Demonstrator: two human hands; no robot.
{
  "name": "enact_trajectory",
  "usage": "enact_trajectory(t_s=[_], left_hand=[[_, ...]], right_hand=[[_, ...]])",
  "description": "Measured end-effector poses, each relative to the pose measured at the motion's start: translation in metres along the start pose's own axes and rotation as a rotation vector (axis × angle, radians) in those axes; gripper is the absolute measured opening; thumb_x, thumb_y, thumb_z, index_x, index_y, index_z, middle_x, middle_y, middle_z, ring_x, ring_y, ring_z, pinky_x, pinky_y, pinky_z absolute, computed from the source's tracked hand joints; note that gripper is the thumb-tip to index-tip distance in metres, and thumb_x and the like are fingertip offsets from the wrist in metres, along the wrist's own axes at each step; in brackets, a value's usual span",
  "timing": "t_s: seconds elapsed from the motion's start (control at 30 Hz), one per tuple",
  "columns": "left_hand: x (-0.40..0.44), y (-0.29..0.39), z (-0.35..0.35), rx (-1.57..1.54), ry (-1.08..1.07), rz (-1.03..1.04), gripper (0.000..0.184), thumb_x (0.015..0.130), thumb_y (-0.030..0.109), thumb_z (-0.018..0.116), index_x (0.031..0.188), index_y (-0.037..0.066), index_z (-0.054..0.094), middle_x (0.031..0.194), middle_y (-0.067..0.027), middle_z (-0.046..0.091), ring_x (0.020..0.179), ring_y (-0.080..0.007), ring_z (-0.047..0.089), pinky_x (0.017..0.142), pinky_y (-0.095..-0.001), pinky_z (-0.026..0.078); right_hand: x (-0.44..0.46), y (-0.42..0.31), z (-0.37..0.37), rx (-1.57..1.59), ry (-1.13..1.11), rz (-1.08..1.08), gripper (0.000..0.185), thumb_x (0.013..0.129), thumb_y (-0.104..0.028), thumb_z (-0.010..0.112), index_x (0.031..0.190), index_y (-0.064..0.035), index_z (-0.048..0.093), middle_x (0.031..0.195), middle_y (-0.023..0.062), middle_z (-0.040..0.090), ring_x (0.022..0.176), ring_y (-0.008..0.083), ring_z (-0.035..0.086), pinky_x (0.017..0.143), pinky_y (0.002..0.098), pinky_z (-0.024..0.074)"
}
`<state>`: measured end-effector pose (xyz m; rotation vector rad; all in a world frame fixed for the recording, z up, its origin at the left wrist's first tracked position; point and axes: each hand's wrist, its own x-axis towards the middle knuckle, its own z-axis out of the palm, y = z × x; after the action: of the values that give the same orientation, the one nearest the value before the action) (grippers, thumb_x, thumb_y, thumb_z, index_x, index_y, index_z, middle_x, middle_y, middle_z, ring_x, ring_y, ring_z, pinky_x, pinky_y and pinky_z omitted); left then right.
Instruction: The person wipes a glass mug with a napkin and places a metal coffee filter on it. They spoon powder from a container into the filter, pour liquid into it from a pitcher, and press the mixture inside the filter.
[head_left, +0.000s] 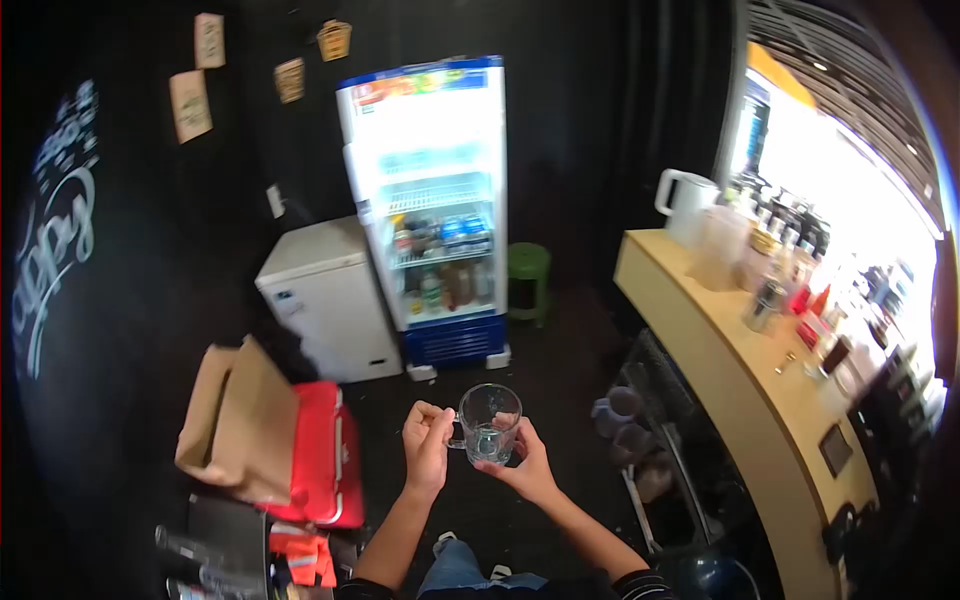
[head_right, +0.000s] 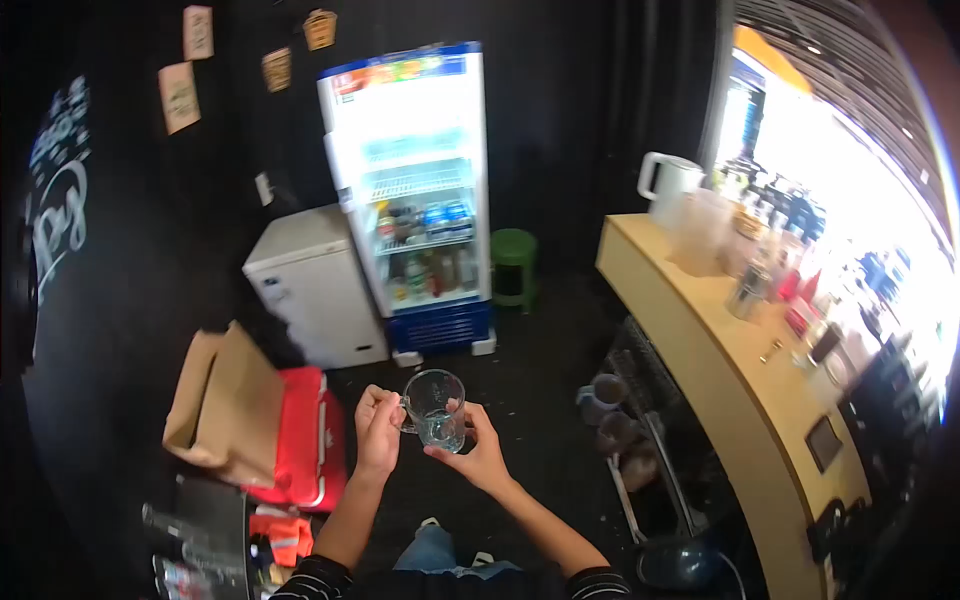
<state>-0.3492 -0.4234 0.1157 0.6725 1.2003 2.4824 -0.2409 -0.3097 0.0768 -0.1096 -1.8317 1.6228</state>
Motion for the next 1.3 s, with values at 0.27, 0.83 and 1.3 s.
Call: enact_trajectory(t_s=[0.27,0.83,1.3], left_hand=[[0.064,-0.100,0.110,-0.275,-0.314,-0.334,0.017,0.087,0.004,0.062,0.080,0.010,0.047,0.069,0.0021,0.046,0.061,-0.0053,0.042,0.060,-0.0222,0.034],[0.106,-0.262,0.347,-0.370,-0.842,-0.708,0.018,0.085,0.000,0.062,0.082,0.010,0.048,0.073,0.0031,0.049,0.064,-0.0045,0.042,0.060,-0.0209,0.034],[0.009,-0.359,0.539,-0.419,-0.726,-0.687,0.019,0.085,0.000,0.061,0.082,0.011,0.046,0.069,0.0041,0.048,0.061,-0.0031,0.041,0.056,-0.0203,0.032]], right_hand=[[0.018,0.002,-0.129,-0.185,0.302,0.032,0.071,0.064,-0.014,0.086,0.123,-0.0068,0.048,0.117,0.0052,0.054,0.111,0.0158,0.053,0.091,0.0345,0.0444],[0.013,0.007,-0.327,-0.397,0.941,0.021,0.082,0.068,-0.016,0.084,0.134,-0.0060,0.035,0.129,0.0116,0.049,0.120,0.0222,0.049,0.098,0.0394,0.0409],[-0.084,-0.110,-0.665,-0.807,0.614,0.392,0.058,0.079,-0.017,0.071,0.130,-0.0017,0.049,0.127,0.0157,0.053,0.114,0.0318,0.054,0.098,0.0409,0.0424]])
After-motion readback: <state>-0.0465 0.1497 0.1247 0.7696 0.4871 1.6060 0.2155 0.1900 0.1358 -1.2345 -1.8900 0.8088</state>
